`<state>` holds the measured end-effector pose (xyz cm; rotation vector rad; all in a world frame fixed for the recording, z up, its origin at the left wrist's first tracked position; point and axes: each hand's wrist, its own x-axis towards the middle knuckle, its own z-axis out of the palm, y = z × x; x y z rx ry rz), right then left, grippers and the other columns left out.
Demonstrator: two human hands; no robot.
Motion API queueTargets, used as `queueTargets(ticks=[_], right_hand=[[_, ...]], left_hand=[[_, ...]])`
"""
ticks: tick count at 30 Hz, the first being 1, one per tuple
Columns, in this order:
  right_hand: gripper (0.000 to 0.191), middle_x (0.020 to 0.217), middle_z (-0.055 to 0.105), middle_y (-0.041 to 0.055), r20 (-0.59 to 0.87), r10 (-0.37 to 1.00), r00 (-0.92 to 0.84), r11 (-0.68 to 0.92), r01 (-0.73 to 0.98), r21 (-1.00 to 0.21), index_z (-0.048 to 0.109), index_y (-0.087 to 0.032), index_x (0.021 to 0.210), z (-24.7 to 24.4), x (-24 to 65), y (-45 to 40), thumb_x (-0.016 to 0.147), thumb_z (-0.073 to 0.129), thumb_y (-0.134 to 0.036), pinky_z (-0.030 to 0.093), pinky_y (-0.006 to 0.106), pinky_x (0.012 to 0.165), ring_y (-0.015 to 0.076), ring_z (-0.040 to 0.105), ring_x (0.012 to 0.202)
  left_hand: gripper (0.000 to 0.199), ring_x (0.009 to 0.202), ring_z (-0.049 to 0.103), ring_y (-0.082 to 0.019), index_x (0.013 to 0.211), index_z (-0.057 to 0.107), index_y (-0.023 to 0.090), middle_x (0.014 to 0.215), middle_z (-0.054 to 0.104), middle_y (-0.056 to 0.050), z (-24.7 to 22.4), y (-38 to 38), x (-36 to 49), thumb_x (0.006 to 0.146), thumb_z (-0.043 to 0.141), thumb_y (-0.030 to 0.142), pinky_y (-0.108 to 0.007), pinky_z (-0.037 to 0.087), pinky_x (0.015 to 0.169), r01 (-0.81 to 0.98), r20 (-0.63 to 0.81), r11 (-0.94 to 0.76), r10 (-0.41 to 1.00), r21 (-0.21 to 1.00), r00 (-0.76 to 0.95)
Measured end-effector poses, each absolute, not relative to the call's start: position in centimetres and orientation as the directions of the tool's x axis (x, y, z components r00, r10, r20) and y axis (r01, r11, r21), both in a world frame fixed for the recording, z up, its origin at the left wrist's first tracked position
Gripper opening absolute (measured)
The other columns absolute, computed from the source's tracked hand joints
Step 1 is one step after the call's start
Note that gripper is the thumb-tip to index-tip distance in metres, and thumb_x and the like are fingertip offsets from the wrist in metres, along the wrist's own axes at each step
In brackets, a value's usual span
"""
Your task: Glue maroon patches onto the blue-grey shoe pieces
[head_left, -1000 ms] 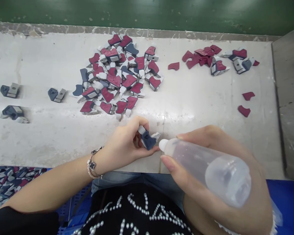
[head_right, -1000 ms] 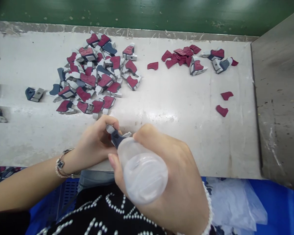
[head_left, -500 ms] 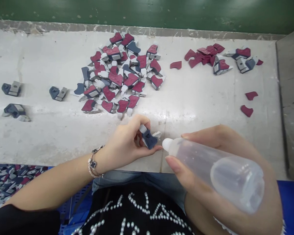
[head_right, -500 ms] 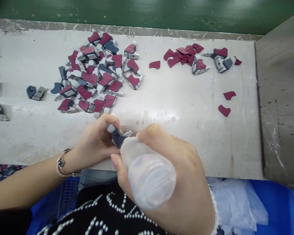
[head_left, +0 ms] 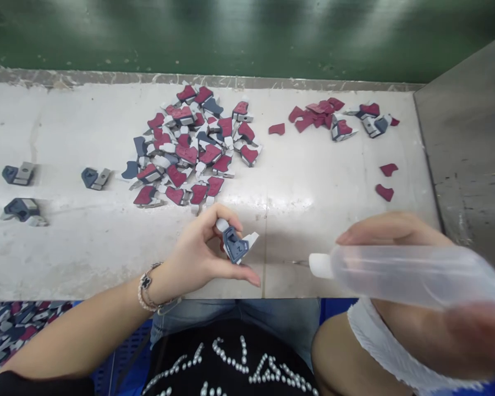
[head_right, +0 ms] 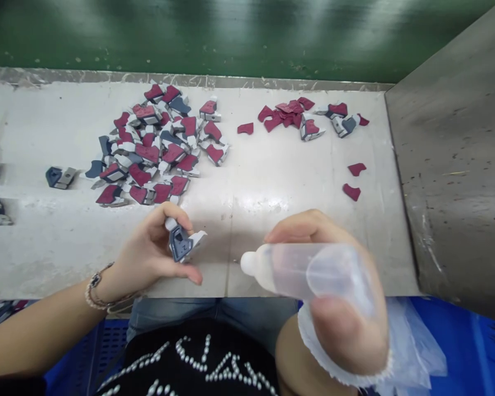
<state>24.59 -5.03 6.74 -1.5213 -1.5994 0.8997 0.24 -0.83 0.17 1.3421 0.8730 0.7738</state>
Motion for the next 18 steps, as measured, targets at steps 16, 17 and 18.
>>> queueTargets(ticks=[16,17,18], right_hand=[[0.016,0.099,0.066,0.0029,-0.004,1.0,0.012,-0.009,0.382,-0.924,0.055,-0.023,0.099,2.2,23.2,-2.4,0.087,0.063,-0.015,0.05,0.038,0.084,0.0204,0.063,0.091],[0.019,0.105,0.065,0.0046,0.011,1.0,-0.029,0.023,0.46,-0.887,0.055,-0.022,0.107,2.0,22.6,-2.3,0.089,0.061,-0.018,0.049,0.04,0.087,0.0212,0.061,0.095],[0.024,0.112,0.063,0.0065,0.006,0.996,-0.089,0.052,0.528,-0.848,0.055,-0.021,0.114,1.9,21.9,-2.4,0.09,0.061,-0.022,0.047,0.042,0.091,0.0228,0.059,0.101]], left_hand=[[0.052,0.055,0.057,-0.008,0.089,0.053,0.021,0.075,0.06,0.003,-0.1,-1.4,0.5,0.059,0.09,0.042,-0.016,0.048,0.045,0.172,0.1,-0.199,0.882,0.965,0.461],[0.051,0.054,0.056,-0.008,0.089,0.053,0.021,0.074,0.06,0.004,-0.1,-1.6,0.4,0.059,0.09,0.04,-0.016,0.048,0.044,0.176,0.119,-0.213,0.894,0.961,0.432],[0.051,0.052,0.056,-0.007,0.089,0.054,0.021,0.073,0.06,0.005,-0.1,-1.7,0.1,0.059,0.091,0.039,-0.016,0.048,0.044,0.181,0.173,-0.258,0.906,0.949,0.386]])
